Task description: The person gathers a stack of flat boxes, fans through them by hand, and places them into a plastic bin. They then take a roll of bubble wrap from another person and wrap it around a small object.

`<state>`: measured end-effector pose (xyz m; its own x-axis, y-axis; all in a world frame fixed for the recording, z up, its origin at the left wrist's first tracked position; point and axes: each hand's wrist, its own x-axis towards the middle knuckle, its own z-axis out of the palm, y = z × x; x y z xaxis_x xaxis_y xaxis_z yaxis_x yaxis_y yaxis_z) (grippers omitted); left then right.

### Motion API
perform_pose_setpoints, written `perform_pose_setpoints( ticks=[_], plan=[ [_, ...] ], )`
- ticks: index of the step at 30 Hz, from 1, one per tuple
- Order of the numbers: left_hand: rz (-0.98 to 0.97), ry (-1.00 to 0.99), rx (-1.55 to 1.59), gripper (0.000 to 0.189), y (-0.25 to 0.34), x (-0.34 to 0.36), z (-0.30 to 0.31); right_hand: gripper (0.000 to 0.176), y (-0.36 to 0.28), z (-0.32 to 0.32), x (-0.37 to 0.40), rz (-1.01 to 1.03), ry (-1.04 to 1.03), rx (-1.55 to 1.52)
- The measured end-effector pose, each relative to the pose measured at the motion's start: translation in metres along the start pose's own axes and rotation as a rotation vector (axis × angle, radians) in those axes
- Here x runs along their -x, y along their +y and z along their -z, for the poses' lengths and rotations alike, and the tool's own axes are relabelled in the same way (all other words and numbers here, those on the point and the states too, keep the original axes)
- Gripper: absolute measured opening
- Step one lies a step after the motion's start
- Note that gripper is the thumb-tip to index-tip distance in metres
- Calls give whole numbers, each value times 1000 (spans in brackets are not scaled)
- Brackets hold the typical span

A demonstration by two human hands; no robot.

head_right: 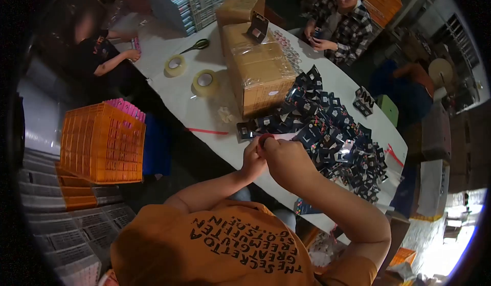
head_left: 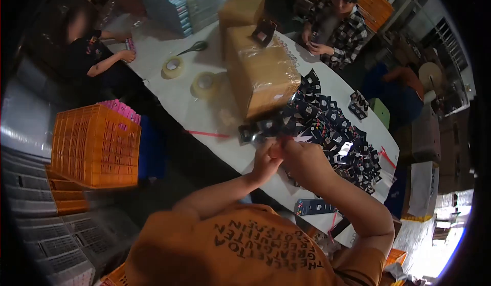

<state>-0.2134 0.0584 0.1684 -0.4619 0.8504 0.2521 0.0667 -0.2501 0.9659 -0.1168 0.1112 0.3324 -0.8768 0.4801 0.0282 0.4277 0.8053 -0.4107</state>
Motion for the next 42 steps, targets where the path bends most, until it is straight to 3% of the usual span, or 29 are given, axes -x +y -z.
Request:
perform_pose_setpoints(
  ticks=[2,3,6,8,10,11,13,14,16,18,19,22,26,28,30,31,34,35,36,37,38,40,41,42],
  plan=[
    [-51,-164,-23,31,-8,-8,15,11,-5,7,-8,-81,-60,-24],
    [45,-279,68,32,-8,-14,23,11,-7,11,-10,-118,-117,-58],
    [92,-481,110,34,-6,-30,37,16,-21,34,-12,-152,-143,19],
    [52,-499,164,36,-7,-35,38,22,-29,47,-13,-192,-130,7],
    [251,-566,325,35,-7,-34,38,23,-25,52,-9,-194,-81,-47],
    [259,-573,332,35,-11,-34,39,24,-24,53,-7,-186,-31,-100],
    [80,-656,167,33,-19,-34,40,26,-27,52,-3,-250,-54,-144],
    [82,-662,170,33,-21,-31,38,25,-27,46,-1,-245,-71,-84],
    [-110,-514,25,30,-20,-26,36,24,-34,44,-2,-240,-88,-23],
    [-158,-461,-4,29,-19,-22,33,24,-47,47,-8,-403,-391,155],
    [-204,-402,-34,27,-19,-21,30,24,-45,44,-8,-400,-389,161],
    [-104,-487,30,26,-21,-19,26,22,-32,29,-5,-370,-399,118],
    [-41,-623,30,25,-18,-26,33,14,-5,33,-4,-114,-485,127],
    [3,-881,171,24,-19,-28,35,12,7,41,-7,13,-523,138],
    [10,-934,163,24,-18,-33,31,13,16,51,-13,612,-440,360],
    [21,-998,150,23,-16,-35,31,13,15,55,-14,624,-447,357],
    [-48,-920,112,21,-14,-38,27,22,-1,78,-20,492,-577,474],
    [-50,-908,111,21,-13,-36,24,28,-15,89,-21,117,-679,322],
    [5,-755,114,21,-12,-31,21,34,-22,93,-19,-262,-761,160],
    [59,-602,117,21,-10,-26,17,43,-15,86,-10,-302,-676,-75],
    [61,-594,118,21,-10,-21,12,43,-15,83,-9,-298,-683,-72],
    [211,-379,221,22,-8,-14,5,44,-26,76,-14,-724,-738,-439],
    [213,-378,220,22,-10,-13,4,44,-14,61,-7,-723,-741,-440],
    [99,-401,108,22,-13,-12,5,41,10,35,3,-392,-617,-232]
  ],
)
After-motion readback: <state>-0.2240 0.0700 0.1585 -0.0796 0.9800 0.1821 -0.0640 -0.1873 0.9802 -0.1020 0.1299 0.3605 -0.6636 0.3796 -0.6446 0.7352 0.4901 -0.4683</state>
